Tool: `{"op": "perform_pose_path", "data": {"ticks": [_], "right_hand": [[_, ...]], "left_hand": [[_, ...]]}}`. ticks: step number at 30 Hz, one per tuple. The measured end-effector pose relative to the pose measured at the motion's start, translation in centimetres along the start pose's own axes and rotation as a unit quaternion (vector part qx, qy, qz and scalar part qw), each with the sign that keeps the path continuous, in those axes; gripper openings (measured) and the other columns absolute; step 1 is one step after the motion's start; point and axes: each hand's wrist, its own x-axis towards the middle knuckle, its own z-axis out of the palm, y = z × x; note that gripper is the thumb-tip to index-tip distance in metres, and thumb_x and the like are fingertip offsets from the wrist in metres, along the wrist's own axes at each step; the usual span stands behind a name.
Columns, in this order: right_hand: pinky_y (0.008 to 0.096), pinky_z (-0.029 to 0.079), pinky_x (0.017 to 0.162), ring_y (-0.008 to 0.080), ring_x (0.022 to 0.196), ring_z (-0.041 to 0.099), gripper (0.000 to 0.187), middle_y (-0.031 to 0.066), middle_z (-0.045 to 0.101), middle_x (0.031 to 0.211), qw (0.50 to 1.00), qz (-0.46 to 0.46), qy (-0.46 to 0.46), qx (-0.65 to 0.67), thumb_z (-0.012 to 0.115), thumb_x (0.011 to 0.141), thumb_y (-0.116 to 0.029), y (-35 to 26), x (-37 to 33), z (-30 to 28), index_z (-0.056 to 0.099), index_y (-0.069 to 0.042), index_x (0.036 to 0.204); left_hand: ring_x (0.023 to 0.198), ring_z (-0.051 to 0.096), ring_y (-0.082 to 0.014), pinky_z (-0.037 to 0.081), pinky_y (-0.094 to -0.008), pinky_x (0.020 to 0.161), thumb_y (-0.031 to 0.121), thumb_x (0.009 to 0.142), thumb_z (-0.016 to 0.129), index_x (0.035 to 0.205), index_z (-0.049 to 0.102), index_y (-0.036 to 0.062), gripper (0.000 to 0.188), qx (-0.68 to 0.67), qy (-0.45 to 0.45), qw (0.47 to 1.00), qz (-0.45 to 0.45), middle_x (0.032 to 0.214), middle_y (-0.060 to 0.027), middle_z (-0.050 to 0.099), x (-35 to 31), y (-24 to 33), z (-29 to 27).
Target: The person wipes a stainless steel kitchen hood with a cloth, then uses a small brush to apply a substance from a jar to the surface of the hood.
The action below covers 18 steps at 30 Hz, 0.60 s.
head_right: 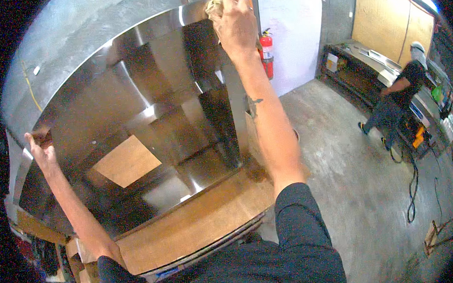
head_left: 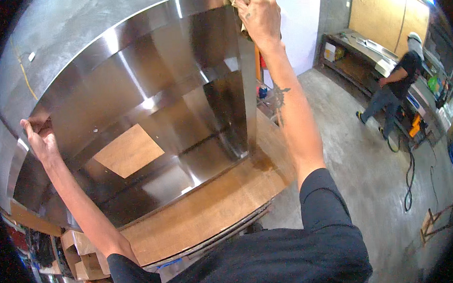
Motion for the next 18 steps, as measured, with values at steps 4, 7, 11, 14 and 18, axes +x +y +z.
{"op": "perform_pose_path", "data": {"ticks": [4, 7, 11, 14, 18], "right_hand": [[0.0519, 0.056, 0.088, 0.0438, 0.098, 0.069, 0.030, 0.0247, 0.067, 0.103, 0.971, 0.022, -0.228, 0.069, 0.072, 0.094, -0.028, 0.7, -2.4, -2.6, 0.070, -0.003, 0.110], [0.0523, 0.055, 0.089, 0.0446, 0.098, 0.068, 0.029, 0.0263, 0.068, 0.106, 0.991, 0.102, -0.081, 0.043, 0.069, 0.095, -0.026, 1.0, -3.2, -4.2, 0.070, 0.000, 0.109], [0.0517, 0.055, 0.092, 0.0447, 0.104, 0.065, 0.033, 0.0264, 0.062, 0.112, 0.997, 0.069, 0.036, 0.026, 0.070, 0.096, -0.025, 0.2, 0.5, -2.2, 0.066, 0.001, 0.115], [0.0496, 0.059, 0.087, 0.0414, 0.106, 0.066, 0.032, 0.0213, 0.057, 0.116, 0.998, 0.002, 0.052, -0.026, 0.075, 0.093, -0.024, -1.0, 1.6, 0.4, 0.062, -0.005, 0.116], [0.0470, 0.062, 0.080, 0.0397, 0.099, 0.070, 0.030, 0.0163, 0.056, 0.114, 0.992, -0.025, -0.062, -0.109, 0.078, 0.091, -0.025, -1.3, -0.8, -0.6, 0.062, -0.011, 0.113]], "left_hand": [[0.096, 0.066, -0.0223, 0.054, -0.0440, 0.099, 0.038, 0.107, 0.063, 0.103, 0.070, 0.0076, 0.031, 0.031, 0.012, 0.999, -0.007, 0.101, -0.0068, 0.070, -0.8, -0.6, -0.2], [0.096, 0.066, -0.0216, 0.054, -0.0437, 0.098, 0.038, 0.107, 0.063, 0.103, 0.071, 0.0076, 0.032, -0.016, 0.014, 1.000, 0.013, 0.102, -0.0071, 0.071, -0.8, -1.5, 0.5], [0.094, 0.065, -0.0203, 0.054, -0.0430, 0.096, 0.038, 0.107, 0.063, 0.104, 0.071, 0.0076, 0.032, -0.019, -0.004, 1.000, 0.007, 0.100, -0.0058, 0.071, -1.0, -1.3, 0.8], [0.094, 0.065, -0.0202, 0.054, -0.0431, 0.096, 0.037, 0.107, 0.064, 0.104, 0.071, 0.0078, 0.030, -0.008, -0.015, 1.000, 0.015, 0.100, -0.0054, 0.071, -0.5, -1.1, 0.1], [0.095, 0.066, -0.0224, 0.054, -0.0437, 0.096, 0.033, 0.107, 0.065, 0.104, 0.071, 0.0065, 0.027, -0.003, -0.001, 1.000, 0.010, 0.100, -0.0071, 0.071, -0.6, -1.8, 1.4]]}}
